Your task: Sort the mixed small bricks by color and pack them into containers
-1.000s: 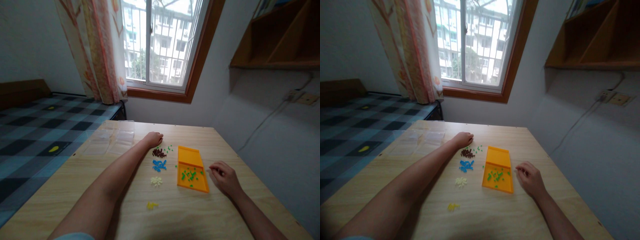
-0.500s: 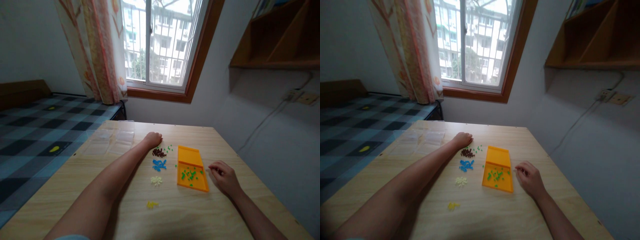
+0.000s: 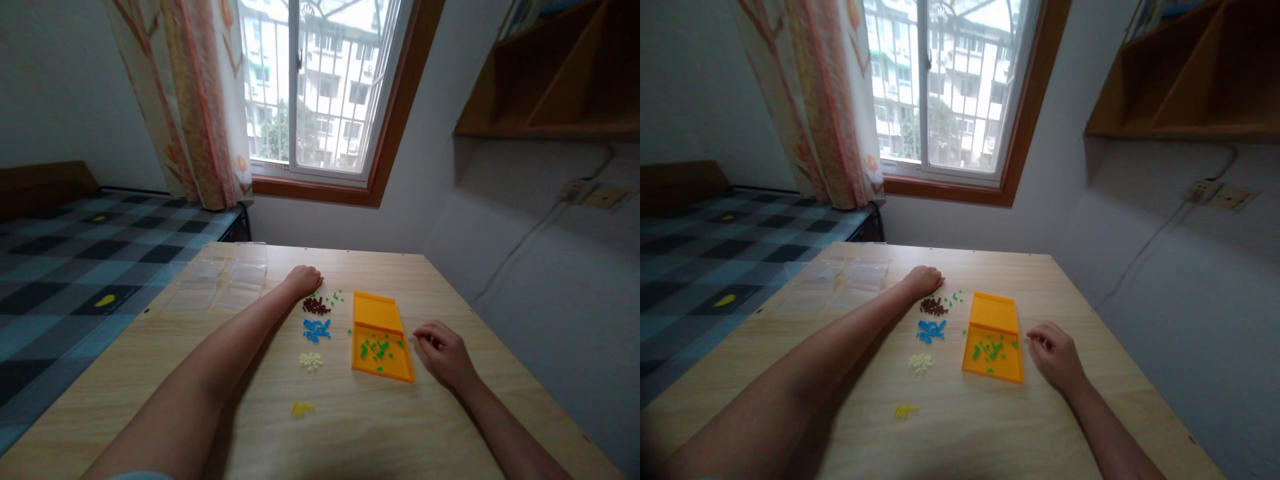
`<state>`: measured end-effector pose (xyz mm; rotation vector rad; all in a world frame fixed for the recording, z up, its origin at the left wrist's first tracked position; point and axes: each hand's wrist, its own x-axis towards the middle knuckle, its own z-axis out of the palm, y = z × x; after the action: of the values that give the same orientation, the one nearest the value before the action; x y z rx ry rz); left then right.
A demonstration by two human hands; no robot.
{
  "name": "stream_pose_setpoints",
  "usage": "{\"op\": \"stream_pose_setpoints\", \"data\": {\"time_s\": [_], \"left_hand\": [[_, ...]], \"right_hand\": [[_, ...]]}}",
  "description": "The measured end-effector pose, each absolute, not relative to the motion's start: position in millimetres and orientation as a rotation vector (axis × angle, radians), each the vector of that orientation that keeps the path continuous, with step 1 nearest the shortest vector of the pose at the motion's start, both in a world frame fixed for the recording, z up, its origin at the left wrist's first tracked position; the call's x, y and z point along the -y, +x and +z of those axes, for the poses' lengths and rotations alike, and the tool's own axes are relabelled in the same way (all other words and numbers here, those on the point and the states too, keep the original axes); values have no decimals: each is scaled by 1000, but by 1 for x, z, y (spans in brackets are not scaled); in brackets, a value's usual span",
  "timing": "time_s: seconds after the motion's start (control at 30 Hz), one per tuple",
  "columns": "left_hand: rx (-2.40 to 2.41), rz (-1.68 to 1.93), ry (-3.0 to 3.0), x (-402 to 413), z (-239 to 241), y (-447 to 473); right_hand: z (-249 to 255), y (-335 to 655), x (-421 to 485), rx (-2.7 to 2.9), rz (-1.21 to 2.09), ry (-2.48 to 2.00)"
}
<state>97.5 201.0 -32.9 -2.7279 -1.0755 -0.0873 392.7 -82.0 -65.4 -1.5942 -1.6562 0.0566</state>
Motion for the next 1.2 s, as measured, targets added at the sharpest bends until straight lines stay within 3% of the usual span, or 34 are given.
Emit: {"op": "stream_pose_setpoints", "data": {"time_s": [0.87, 1.2], "left_hand": [[1161, -151, -2692, -196, -34, 96], [1196, -359, -2663, -176, 13, 100]], "right_hand": [[-66, 390, 79, 1656, 15, -1526], [-67, 392, 79, 1663, 39, -1538]]}}
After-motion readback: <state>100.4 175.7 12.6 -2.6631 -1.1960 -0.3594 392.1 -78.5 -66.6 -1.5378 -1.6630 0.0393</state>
